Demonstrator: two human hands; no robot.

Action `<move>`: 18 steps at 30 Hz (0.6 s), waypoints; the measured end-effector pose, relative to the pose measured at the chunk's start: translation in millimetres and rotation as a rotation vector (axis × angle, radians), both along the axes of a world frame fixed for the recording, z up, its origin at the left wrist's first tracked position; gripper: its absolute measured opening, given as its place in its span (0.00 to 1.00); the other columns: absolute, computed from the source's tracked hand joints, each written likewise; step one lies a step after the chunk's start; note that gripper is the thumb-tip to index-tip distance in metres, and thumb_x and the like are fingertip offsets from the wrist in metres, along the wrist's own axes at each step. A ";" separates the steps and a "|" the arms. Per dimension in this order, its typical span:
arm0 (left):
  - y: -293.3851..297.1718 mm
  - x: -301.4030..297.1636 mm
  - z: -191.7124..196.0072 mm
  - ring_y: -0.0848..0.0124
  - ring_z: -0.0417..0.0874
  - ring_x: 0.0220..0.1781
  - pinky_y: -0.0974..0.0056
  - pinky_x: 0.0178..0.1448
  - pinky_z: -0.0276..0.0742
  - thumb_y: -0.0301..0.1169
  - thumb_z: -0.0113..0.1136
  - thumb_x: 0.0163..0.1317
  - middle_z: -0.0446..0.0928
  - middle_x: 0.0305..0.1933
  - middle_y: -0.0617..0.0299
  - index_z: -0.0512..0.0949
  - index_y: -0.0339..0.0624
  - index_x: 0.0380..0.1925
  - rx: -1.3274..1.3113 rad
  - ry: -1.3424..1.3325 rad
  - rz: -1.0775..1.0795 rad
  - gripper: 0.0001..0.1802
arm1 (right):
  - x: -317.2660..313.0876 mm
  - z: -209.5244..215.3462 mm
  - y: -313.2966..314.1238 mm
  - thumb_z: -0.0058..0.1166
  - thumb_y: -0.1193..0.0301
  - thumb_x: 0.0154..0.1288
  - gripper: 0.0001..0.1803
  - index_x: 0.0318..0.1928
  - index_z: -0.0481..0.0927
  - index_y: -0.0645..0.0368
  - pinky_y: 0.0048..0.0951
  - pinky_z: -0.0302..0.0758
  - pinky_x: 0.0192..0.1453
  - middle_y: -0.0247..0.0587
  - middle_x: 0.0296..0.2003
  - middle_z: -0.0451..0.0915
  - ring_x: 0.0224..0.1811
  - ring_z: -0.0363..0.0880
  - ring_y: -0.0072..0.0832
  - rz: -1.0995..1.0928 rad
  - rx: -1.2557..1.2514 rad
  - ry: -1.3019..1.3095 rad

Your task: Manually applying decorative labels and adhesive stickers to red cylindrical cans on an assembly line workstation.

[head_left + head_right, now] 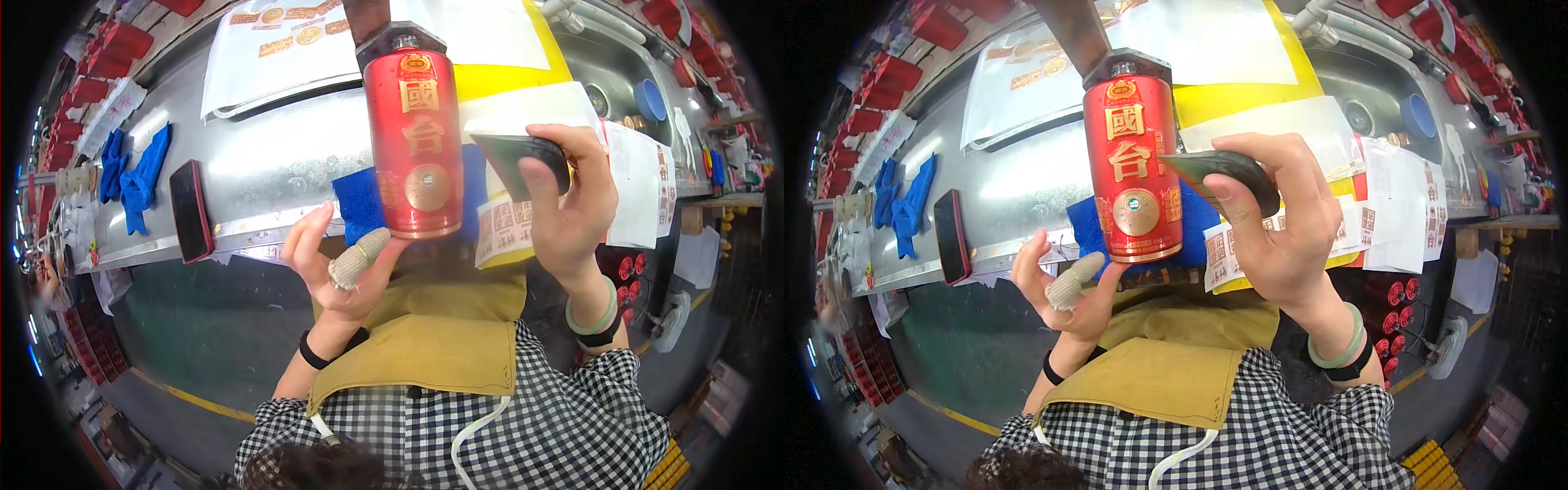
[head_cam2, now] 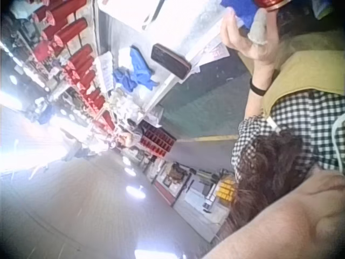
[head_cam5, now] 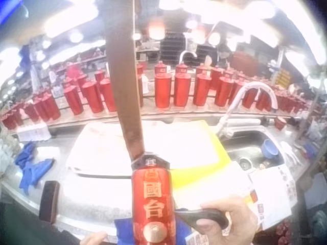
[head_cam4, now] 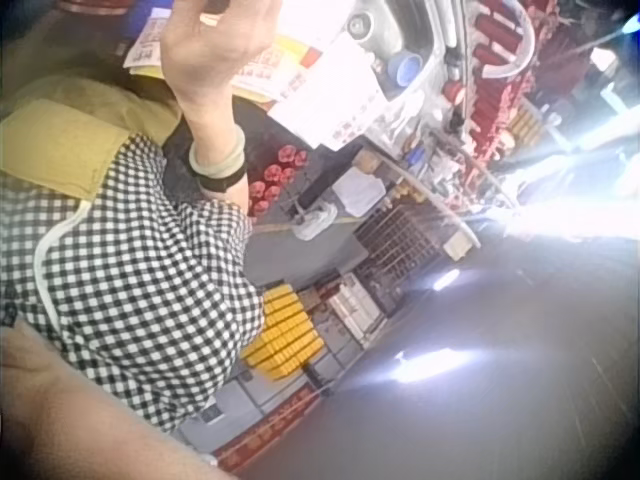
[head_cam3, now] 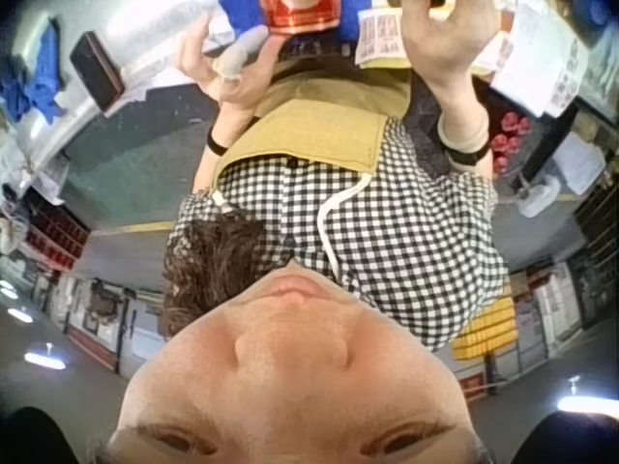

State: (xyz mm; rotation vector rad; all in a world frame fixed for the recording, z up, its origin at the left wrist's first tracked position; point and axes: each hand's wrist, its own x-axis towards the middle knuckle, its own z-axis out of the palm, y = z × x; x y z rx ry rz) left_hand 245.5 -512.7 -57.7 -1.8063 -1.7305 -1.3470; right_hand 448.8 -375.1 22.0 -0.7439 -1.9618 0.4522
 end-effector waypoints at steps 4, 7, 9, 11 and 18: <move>10.4 3.8 10.5 0.51 0.78 0.64 0.53 0.62 0.79 0.25 0.83 0.44 0.79 0.62 0.48 0.88 0.41 0.46 -0.051 -0.005 -0.077 0.24 | -9.0 1.5 -9.4 0.66 0.78 0.66 0.13 0.50 0.82 0.65 0.27 0.80 0.41 0.43 0.38 0.85 0.35 0.84 0.27 -0.052 -0.125 0.042; 13.8 4.7 6.8 0.50 0.88 0.56 0.56 0.56 0.88 0.19 0.80 0.45 0.85 0.56 0.46 0.87 0.34 0.44 -0.081 -0.202 -0.183 0.22 | -23.5 1.3 -20.6 0.66 0.78 0.66 0.14 0.51 0.83 0.63 0.30 0.81 0.41 0.44 0.39 0.85 0.37 0.86 0.31 -0.023 -0.199 0.027; 15.0 9.4 6.7 0.50 0.87 0.57 0.56 0.58 0.87 0.18 0.80 0.45 0.85 0.56 0.46 0.87 0.33 0.44 -0.089 -0.233 -0.177 0.22 | -32.6 -2.8 -28.2 0.67 0.78 0.64 0.15 0.50 0.83 0.61 0.34 0.80 0.41 0.45 0.38 0.85 0.37 0.85 0.37 0.041 -0.190 -0.045; 13.9 9.8 6.2 0.49 0.87 0.59 0.56 0.60 0.87 0.17 0.79 0.47 0.84 0.57 0.45 0.86 0.31 0.44 -0.086 -0.239 -0.169 0.21 | -38.3 -11.3 -27.3 0.68 0.76 0.61 0.15 0.49 0.84 0.58 0.38 0.77 0.41 0.43 0.36 0.84 0.37 0.82 0.41 0.008 -0.066 -0.107; 8.6 -0.7 -4.3 0.52 0.82 0.65 0.54 0.67 0.79 0.19 0.80 0.49 0.75 0.69 0.40 0.80 0.27 0.57 -0.090 -0.265 -0.219 0.32 | -20.4 5.9 15.9 0.68 0.78 0.59 0.13 0.45 0.86 0.57 0.36 0.75 0.44 0.39 0.36 0.85 0.37 0.82 0.38 -0.176 0.246 -0.157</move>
